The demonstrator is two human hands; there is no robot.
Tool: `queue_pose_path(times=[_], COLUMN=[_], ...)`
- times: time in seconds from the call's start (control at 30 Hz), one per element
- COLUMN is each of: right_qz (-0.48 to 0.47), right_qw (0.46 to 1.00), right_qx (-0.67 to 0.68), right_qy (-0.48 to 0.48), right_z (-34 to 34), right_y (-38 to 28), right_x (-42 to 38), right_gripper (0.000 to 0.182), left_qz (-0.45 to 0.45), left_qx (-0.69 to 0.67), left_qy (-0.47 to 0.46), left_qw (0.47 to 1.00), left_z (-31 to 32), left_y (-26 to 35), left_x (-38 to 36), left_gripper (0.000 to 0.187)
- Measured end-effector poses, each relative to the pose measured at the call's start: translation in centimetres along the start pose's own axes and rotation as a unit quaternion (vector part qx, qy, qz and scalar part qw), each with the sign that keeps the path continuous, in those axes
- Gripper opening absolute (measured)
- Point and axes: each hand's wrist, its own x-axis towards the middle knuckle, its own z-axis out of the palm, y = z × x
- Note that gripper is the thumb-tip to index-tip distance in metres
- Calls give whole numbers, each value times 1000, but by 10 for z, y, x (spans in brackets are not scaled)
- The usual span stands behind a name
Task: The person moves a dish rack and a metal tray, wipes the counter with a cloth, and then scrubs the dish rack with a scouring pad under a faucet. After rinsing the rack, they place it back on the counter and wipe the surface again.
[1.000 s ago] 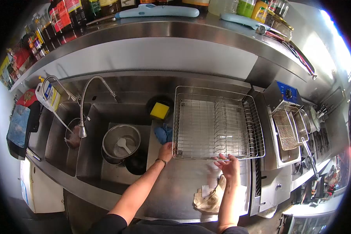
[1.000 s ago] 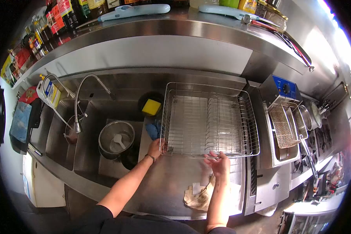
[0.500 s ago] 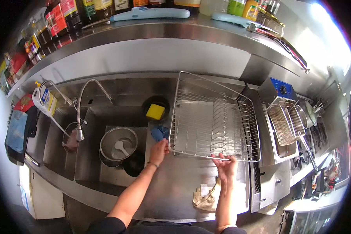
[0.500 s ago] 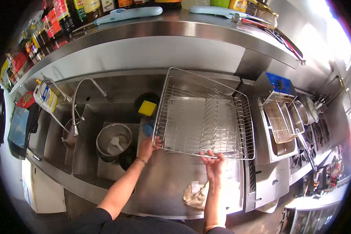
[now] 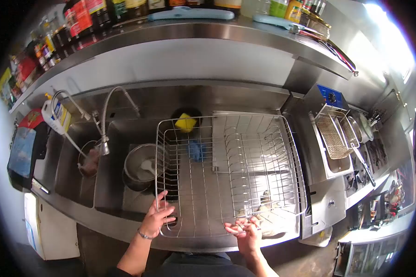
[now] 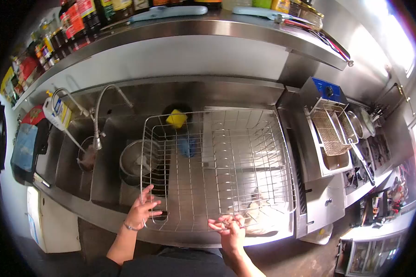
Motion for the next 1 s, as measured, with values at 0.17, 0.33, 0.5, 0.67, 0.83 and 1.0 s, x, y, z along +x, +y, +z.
queue_pose_path(times=[0.17, 0.33, 0.5, 0.67, 0.83, 1.0], right_qz=[59, 163, 266, 305, 148, -34], right_qw=[997, 983, 948, 856, 675, 931], right_qx=[10, -22, -89, -385, -680, -359], right_qy=[-47, -82, -151, -163, -245, 56], right_z=[17, 38, 46, 87, 134, 71], right_y=[52, 116, 181, 180, 108, 77], right_x=[-64, -105, -111, -114, -87, 87], right_gripper=[27, 25, 19, 61, 46, 42], left_qz=[14, 73, 104, 110, 172, 202], left_qx=[-109, -225, -277, -334, -366, -406], left_qy=[46, -10, 91, 132, 221, 260], left_qw=[993, 972, 951, 927, 887, 853], left_z=[-81, -170, -228, -262, -270, -276], left_y=[-26, -79, -127, -159, -176, -175], left_x=[-72, -140, -199, -221, -216, -212], left_gripper=[51, 37, 34, 28, 27, 25])
